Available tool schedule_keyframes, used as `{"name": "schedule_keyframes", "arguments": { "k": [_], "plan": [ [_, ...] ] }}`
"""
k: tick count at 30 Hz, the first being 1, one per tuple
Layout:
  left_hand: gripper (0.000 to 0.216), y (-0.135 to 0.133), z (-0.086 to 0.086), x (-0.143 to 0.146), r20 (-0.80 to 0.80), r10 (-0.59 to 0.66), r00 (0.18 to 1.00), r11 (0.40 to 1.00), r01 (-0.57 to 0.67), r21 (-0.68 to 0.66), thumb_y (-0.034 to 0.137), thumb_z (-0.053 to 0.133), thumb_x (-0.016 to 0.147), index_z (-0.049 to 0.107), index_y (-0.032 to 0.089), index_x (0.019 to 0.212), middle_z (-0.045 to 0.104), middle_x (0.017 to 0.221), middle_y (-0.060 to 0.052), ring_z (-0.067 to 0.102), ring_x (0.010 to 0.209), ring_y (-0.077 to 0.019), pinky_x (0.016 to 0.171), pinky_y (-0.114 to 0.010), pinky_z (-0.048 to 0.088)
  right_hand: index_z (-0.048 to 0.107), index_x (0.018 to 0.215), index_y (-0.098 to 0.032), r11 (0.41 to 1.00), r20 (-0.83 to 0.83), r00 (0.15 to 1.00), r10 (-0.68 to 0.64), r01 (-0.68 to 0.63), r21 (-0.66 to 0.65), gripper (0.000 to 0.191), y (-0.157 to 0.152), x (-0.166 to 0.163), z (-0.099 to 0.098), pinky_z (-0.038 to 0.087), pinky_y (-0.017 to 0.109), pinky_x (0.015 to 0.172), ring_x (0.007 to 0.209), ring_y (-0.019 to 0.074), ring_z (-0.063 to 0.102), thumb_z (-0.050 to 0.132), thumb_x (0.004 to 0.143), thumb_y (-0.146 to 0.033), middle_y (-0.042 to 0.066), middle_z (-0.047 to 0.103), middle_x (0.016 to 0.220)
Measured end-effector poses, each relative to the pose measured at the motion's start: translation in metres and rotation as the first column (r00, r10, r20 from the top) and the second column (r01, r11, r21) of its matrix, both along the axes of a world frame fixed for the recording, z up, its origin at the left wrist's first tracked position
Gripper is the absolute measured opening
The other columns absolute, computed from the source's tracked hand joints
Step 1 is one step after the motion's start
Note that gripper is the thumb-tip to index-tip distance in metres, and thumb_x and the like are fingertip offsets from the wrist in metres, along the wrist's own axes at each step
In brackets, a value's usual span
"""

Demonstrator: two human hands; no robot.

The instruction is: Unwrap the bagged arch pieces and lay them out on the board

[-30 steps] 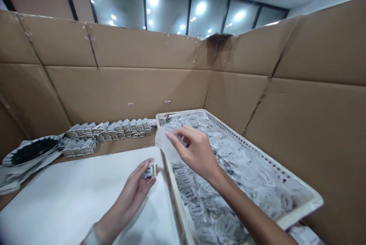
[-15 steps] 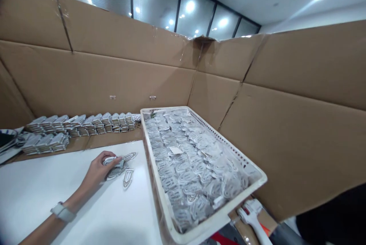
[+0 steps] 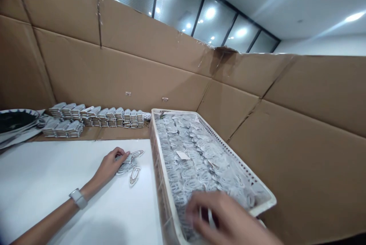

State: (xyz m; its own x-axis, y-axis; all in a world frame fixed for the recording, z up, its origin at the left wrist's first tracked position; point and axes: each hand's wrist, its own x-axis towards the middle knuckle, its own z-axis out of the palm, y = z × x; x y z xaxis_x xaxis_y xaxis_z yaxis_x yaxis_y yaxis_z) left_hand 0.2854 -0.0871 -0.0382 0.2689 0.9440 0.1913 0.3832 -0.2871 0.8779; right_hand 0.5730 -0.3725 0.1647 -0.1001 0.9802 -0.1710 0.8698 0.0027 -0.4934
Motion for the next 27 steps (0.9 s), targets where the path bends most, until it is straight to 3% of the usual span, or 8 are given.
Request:
{"name": "schedule_keyframes", "arguments": {
  "k": [2,5,8,11,15,19,23,27],
  "plan": [
    [0.044,0.001,-0.002,0.000,-0.035,0.001,0.999,1.000,0.000,0.024,0.067,0.056,0.092,0.061,0.023,0.088,0.072,0.085,-0.006,0.065,0.084,-0.0272,0.078,-0.037,0.045,0.075,0.107,-0.029,0.989,0.238,0.970,-0.046,0.010,0.148,0.029,0.059,0.004,0.009,0.057,0.036,0.081,0.087,0.0226,0.074,0.048,0.105,-0.041,0.006,0.079,0.103],
    [0.043,0.002,-0.003,-0.001,-0.069,0.005,0.998,0.999,-0.002,0.051,0.065,0.055,0.092,0.063,0.023,0.087,0.072,0.085,-0.007,0.065,0.088,-0.0297,0.080,-0.039,0.046,0.073,0.124,-0.021,0.967,0.519,0.847,-0.119,-0.021,0.255,0.031,0.165,0.013,-0.005,0.052,0.033,0.085,0.102,0.0258,0.073,0.052,0.102,-0.028,0.012,0.078,0.122],
    [0.041,0.004,-0.002,0.000,-0.084,0.012,0.996,0.998,-0.007,0.064,0.063,0.057,0.091,0.066,0.023,0.085,0.073,0.085,-0.008,0.066,0.091,-0.0311,0.085,-0.040,0.047,0.072,0.133,-0.021,0.983,0.578,0.811,-0.086,-0.025,0.182,0.040,0.253,0.020,-0.033,0.050,0.031,0.090,0.118,0.0274,0.070,0.052,0.099,-0.018,0.013,0.074,0.135],
    [0.040,0.005,0.001,0.000,-0.037,0.022,0.999,0.998,-0.020,0.054,0.062,0.060,0.089,0.068,0.023,0.083,0.074,0.086,-0.008,0.067,0.092,-0.0313,0.086,-0.041,0.048,0.073,0.135,-0.017,0.983,0.572,0.813,-0.112,0.008,0.181,0.044,0.305,0.020,-0.055,0.049,0.032,0.093,0.123,0.0292,0.068,0.054,0.096,-0.014,0.016,0.071,0.141],
    [0.039,0.009,-0.002,0.000,0.031,0.071,0.997,0.997,-0.072,0.038,0.061,0.059,0.091,0.070,0.023,0.087,0.076,0.089,-0.009,0.069,0.090,-0.0308,0.085,-0.041,0.051,0.076,0.129,-0.015,0.991,0.567,0.820,-0.078,0.002,0.133,0.044,0.334,0.021,-0.074,0.050,0.031,0.091,0.119,0.0301,0.068,0.067,0.087,-0.015,0.017,0.072,0.137],
    [0.039,0.012,-0.007,-0.001,0.072,0.111,0.991,0.993,-0.113,0.016,0.059,0.058,0.091,0.069,0.022,0.094,0.077,0.094,-0.010,0.072,0.091,-0.0302,0.087,-0.042,0.054,0.077,0.127,-0.014,0.989,0.564,0.825,-0.034,-0.055,0.140,0.045,0.339,0.030,-0.083,0.047,0.031,0.096,0.125,0.0313,0.063,0.074,0.082,-0.018,0.018,0.072,0.136],
    [0.039,0.013,-0.007,-0.001,0.104,0.126,0.987,0.992,-0.124,-0.022,0.058,0.056,0.091,0.067,0.022,0.099,0.077,0.099,-0.011,0.073,0.094,-0.0303,0.089,-0.044,0.055,0.074,0.123,-0.012,0.973,0.551,0.834,-0.036,-0.097,0.209,0.040,0.329,0.037,-0.080,0.044,0.030,0.099,0.127,0.0312,0.060,0.076,0.084,-0.023,0.018,0.073,0.131],
    [0.037,0.013,-0.008,-0.002,0.121,0.117,0.986,0.993,-0.115,-0.028,0.056,0.055,0.091,0.066,0.022,0.099,0.077,0.098,-0.011,0.073,0.095,-0.0301,0.088,-0.043,0.055,0.069,0.124,-0.014,0.954,0.517,0.853,-0.075,-0.090,0.286,0.038,0.312,0.041,-0.064,0.044,0.029,0.089,0.114,0.0281,0.066,0.072,0.088,-0.027,0.016,0.074,0.124]
  ]
}}
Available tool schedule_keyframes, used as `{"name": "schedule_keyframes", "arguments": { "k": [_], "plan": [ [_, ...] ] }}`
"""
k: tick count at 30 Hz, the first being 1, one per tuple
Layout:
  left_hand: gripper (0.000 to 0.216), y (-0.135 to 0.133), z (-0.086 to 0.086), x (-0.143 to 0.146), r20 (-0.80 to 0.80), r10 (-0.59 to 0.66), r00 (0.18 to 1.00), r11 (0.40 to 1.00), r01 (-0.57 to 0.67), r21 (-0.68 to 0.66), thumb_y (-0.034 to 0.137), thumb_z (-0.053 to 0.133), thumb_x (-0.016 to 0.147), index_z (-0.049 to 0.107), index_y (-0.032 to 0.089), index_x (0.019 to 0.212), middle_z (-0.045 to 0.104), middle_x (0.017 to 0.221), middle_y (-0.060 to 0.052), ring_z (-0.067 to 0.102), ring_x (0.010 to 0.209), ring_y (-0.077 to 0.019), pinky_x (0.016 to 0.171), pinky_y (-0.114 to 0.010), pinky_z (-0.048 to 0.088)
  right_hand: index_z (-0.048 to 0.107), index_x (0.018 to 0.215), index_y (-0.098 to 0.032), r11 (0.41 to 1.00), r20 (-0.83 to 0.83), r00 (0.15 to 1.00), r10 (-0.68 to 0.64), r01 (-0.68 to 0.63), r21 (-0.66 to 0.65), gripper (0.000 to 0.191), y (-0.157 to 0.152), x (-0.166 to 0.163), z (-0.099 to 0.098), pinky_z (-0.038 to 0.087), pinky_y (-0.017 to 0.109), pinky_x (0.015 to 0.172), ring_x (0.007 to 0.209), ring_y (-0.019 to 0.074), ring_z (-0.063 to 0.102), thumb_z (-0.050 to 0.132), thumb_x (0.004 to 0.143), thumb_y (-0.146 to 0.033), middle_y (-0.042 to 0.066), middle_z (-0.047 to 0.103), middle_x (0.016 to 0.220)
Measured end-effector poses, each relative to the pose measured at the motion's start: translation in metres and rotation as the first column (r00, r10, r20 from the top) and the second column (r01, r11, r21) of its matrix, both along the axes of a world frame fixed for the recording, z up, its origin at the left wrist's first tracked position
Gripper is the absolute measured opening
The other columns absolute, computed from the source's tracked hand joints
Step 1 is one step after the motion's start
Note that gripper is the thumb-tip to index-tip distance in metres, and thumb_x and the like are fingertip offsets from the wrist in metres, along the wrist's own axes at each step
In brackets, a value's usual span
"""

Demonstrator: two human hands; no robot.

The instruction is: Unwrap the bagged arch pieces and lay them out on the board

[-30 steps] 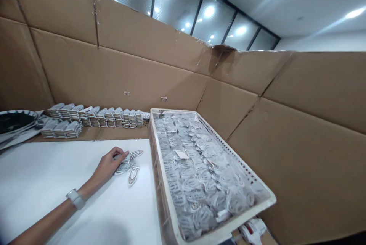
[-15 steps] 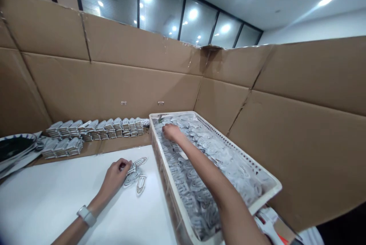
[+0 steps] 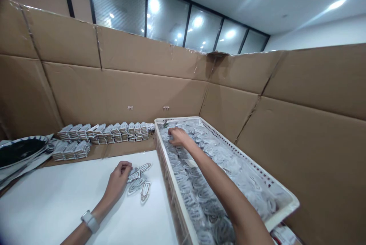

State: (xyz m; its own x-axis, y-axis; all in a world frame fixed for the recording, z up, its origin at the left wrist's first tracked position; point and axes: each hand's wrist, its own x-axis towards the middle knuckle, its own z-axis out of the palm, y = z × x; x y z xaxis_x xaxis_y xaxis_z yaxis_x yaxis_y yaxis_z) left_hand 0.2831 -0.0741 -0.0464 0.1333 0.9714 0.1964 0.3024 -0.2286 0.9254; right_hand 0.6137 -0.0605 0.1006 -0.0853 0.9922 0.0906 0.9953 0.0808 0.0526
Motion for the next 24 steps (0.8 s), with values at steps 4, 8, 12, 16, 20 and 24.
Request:
{"name": "schedule_keyframes", "arguments": {
  "k": [4,8,12,16,20,24],
  "plan": [
    [0.037,-0.005,0.006,-0.001,-0.008,0.012,1.000,0.999,-0.012,0.035,0.056,0.055,0.091,0.067,0.022,0.100,0.075,0.100,-0.011,0.070,0.100,-0.0324,0.093,-0.047,0.053,0.065,0.124,-0.016,0.998,-0.039,0.999,0.008,-0.006,0.062,0.038,-0.024,0.007,0.025,0.044,0.028,0.083,0.102,0.0252,0.068,0.072,0.090,-0.032,0.013,0.076,0.116],
    [0.038,-0.024,0.041,0.012,-0.038,0.052,0.998,0.974,-0.042,0.224,0.058,0.057,0.092,0.068,0.023,0.102,0.071,0.114,-0.013,0.059,0.118,-0.0366,0.105,-0.054,0.048,0.062,0.117,-0.020,0.977,-0.191,0.976,0.108,-0.068,0.204,0.033,-0.061,0.003,0.047,0.044,0.028,0.080,0.094,0.0221,0.067,0.073,0.091,-0.036,0.007,0.075,0.105],
    [0.051,-0.050,0.093,0.048,0.247,-0.154,0.957,0.985,0.131,0.109,0.059,0.073,0.087,0.064,0.022,0.121,0.069,0.132,-0.014,0.062,0.127,-0.0329,0.109,-0.049,0.049,0.060,0.101,-0.022,0.905,-0.497,0.803,0.329,-0.118,0.409,0.029,-0.098,-0.026,0.053,0.044,0.027,0.071,0.080,0.0171,0.062,0.076,0.089,-0.042,0.002,0.070,0.094],
    [0.066,-0.067,0.123,0.081,0.666,-0.300,0.683,0.886,0.458,-0.070,0.053,0.084,0.083,0.062,0.023,0.138,0.065,0.148,-0.014,0.061,0.137,-0.0312,0.106,-0.041,0.055,0.060,0.096,-0.022,0.908,-0.674,0.648,0.355,-0.068,0.413,0.028,-0.121,-0.060,0.044,0.043,0.025,0.062,0.071,0.0139,0.056,0.078,0.087,-0.041,-0.001,0.065,0.087],
    [0.055,-0.076,0.125,0.090,0.802,-0.197,0.564,0.836,0.524,-0.162,0.046,0.089,0.081,0.073,0.022,0.127,0.075,0.133,-0.010,0.068,0.128,-0.0278,0.107,-0.036,0.057,0.062,0.101,-0.022,0.943,-0.818,0.475,0.325,-0.091,0.321,0.027,-0.130,-0.074,0.032,0.047,0.024,0.063,0.076,0.0144,0.059,0.079,0.086,-0.037,-0.001,0.066,0.094],
    [0.052,-0.078,0.119,0.086,0.795,-0.157,0.586,0.853,0.486,-0.191,0.045,0.092,0.078,0.075,0.021,0.121,0.077,0.126,-0.009,0.070,0.125,-0.0282,0.102,-0.035,0.060,0.068,0.101,-0.021,0.963,-0.897,0.353,0.266,-0.060,0.262,0.026,-0.131,-0.074,0.025,0.049,0.026,0.066,0.077,0.0152,0.064,0.073,0.094,-0.046,0.001,0.070,0.094]
  ]
}}
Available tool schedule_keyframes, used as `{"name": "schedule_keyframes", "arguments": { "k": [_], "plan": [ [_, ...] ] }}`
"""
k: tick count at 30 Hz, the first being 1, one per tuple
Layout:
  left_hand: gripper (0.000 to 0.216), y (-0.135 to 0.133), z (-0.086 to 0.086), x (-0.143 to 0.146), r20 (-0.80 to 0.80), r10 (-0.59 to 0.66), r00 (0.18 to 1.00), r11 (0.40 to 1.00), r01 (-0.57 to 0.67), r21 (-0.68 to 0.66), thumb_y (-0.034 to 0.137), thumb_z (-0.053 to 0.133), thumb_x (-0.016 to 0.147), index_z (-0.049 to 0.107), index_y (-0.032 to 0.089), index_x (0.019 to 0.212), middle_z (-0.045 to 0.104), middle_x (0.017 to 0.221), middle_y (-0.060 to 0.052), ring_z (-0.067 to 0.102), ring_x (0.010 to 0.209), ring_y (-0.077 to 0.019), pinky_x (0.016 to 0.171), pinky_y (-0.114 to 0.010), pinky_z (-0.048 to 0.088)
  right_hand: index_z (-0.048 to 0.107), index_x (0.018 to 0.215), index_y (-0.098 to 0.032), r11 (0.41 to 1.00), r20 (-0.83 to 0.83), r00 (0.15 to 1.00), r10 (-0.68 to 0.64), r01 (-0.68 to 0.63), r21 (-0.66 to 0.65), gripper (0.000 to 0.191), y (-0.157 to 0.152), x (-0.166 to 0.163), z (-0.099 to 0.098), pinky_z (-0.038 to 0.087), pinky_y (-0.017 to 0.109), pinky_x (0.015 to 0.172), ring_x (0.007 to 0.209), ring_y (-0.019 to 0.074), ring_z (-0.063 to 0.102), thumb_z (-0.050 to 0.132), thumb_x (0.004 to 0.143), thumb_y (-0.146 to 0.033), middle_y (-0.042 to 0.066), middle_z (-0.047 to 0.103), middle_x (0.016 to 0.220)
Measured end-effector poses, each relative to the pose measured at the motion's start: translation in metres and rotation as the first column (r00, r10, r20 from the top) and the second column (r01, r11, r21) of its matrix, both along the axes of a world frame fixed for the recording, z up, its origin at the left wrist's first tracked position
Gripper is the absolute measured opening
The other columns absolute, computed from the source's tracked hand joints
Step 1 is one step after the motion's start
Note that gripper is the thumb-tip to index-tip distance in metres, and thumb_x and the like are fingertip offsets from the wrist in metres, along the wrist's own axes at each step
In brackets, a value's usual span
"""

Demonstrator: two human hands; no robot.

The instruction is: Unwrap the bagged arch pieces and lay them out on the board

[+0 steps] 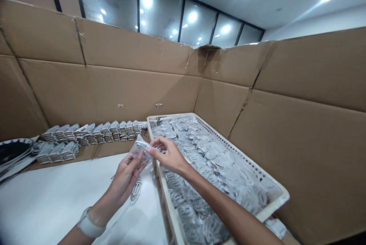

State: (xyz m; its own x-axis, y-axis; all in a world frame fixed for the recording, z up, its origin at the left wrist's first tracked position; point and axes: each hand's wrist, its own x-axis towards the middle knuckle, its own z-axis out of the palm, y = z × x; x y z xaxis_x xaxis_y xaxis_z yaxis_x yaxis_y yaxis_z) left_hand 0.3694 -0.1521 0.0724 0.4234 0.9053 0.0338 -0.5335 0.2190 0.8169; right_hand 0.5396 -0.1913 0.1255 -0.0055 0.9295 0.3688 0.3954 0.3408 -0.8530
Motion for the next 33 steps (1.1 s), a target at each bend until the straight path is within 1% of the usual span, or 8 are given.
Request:
{"name": "schedule_keyframes", "arguments": {
  "k": [4,12,15,19,24,29,31,33],
  "plan": [
    [0.053,0.000,-0.005,0.000,-0.034,0.001,0.999,0.999,-0.002,-0.034,0.046,0.092,0.077,0.075,0.021,0.120,0.076,0.130,-0.010,0.069,0.126,-0.0295,0.095,-0.034,0.062,0.073,0.091,-0.021,0.990,0.021,0.991,-0.135,0.135,0.038,0.029,0.001,-0.001,-0.007,0.046,0.027,0.065,0.078,0.0170,0.063,0.072,0.096,-0.050,0.002,0.073,0.088],
    [0.038,-0.007,-0.018,0.006,0.189,-0.109,0.976,0.963,0.151,-0.222,0.041,0.085,0.086,0.075,0.024,0.119,0.074,0.134,-0.008,0.069,0.125,-0.0289,0.104,-0.045,0.060,0.071,0.083,-0.022,0.945,0.222,0.934,-0.281,0.230,0.233,0.027,-0.002,-0.008,-0.008,0.048,0.030,0.070,0.075,0.0178,0.063,0.066,0.101,-0.042,0.002,0.073,0.083],
    [0.033,-0.010,-0.022,0.007,0.235,-0.124,0.964,0.950,0.183,-0.254,0.042,0.082,0.089,0.076,0.023,0.116,0.075,0.131,-0.008,0.070,0.123,-0.0281,0.104,-0.045,0.061,0.070,0.085,-0.022,0.945,0.270,0.923,-0.272,0.205,0.253,0.022,-0.003,-0.010,-0.007,0.049,0.030,0.070,0.073,0.0175,0.063,0.070,0.098,-0.039,0.002,0.072,0.083],
    [0.030,-0.011,-0.025,0.009,0.292,-0.143,0.946,0.939,0.222,-0.262,0.043,0.078,0.093,0.077,0.026,0.118,0.073,0.138,-0.005,0.061,0.137,-0.0298,0.104,-0.046,0.061,0.069,0.085,-0.022,0.950,0.288,0.921,-0.262,0.193,0.244,0.019,-0.002,-0.009,-0.007,0.048,0.030,0.069,0.072,0.0173,0.062,0.070,0.097,-0.037,0.002,0.072,0.082],
    [0.034,-0.012,-0.029,0.010,0.252,-0.115,0.961,0.946,0.183,-0.268,0.042,0.081,0.091,0.076,0.028,0.122,0.064,0.150,-0.005,0.051,0.148,-0.0317,0.099,-0.041,0.063,0.068,0.086,-0.022,0.941,0.249,0.925,-0.287,0.224,0.252,0.020,-0.003,-0.008,-0.002,0.047,0.029,0.065,0.070,0.0164,0.061,0.069,0.098,-0.038,0.002,0.071,0.081],
    [0.036,-0.011,-0.025,0.009,0.184,-0.095,0.978,0.951,0.143,-0.273,0.040,0.086,0.085,0.076,0.024,0.116,0.069,0.139,-0.005,0.065,0.127,-0.0240,0.093,-0.033,0.061,0.066,0.089,-0.021,0.884,0.224,0.898,-0.379,0.280,0.374,0.019,-0.009,-0.004,0.005,0.046,0.027,0.061,0.066,0.0140,0.057,0.066,0.101,-0.036,0.001,0.067,0.078],
    [0.041,-0.007,-0.022,0.007,0.118,-0.079,0.990,0.967,0.105,-0.234,0.036,0.091,0.080,0.073,0.022,0.113,0.072,0.127,-0.005,0.069,0.113,-0.0189,0.092,-0.028,0.059,0.065,0.088,-0.021,0.841,0.229,0.876,-0.424,0.287,0.458,0.017,-0.012,-0.002,0.010,0.044,0.027,0.061,0.063,0.0132,0.054,0.066,0.101,-0.032,-0.001,0.063,0.075],
    [0.046,0.000,-0.022,0.004,0.005,-0.045,0.999,0.987,0.045,-0.156,0.037,0.093,0.076,0.069,0.020,0.111,0.073,0.116,-0.004,0.070,0.099,-0.0146,0.082,-0.023,0.057,0.063,0.088,-0.021,0.803,0.254,0.861,-0.441,0.252,0.540,0.015,-0.020,-0.002,0.019,0.044,0.028,0.060,0.062,0.0129,0.052,0.066,0.101,-0.027,-0.002,0.060,0.073]
  ]
}}
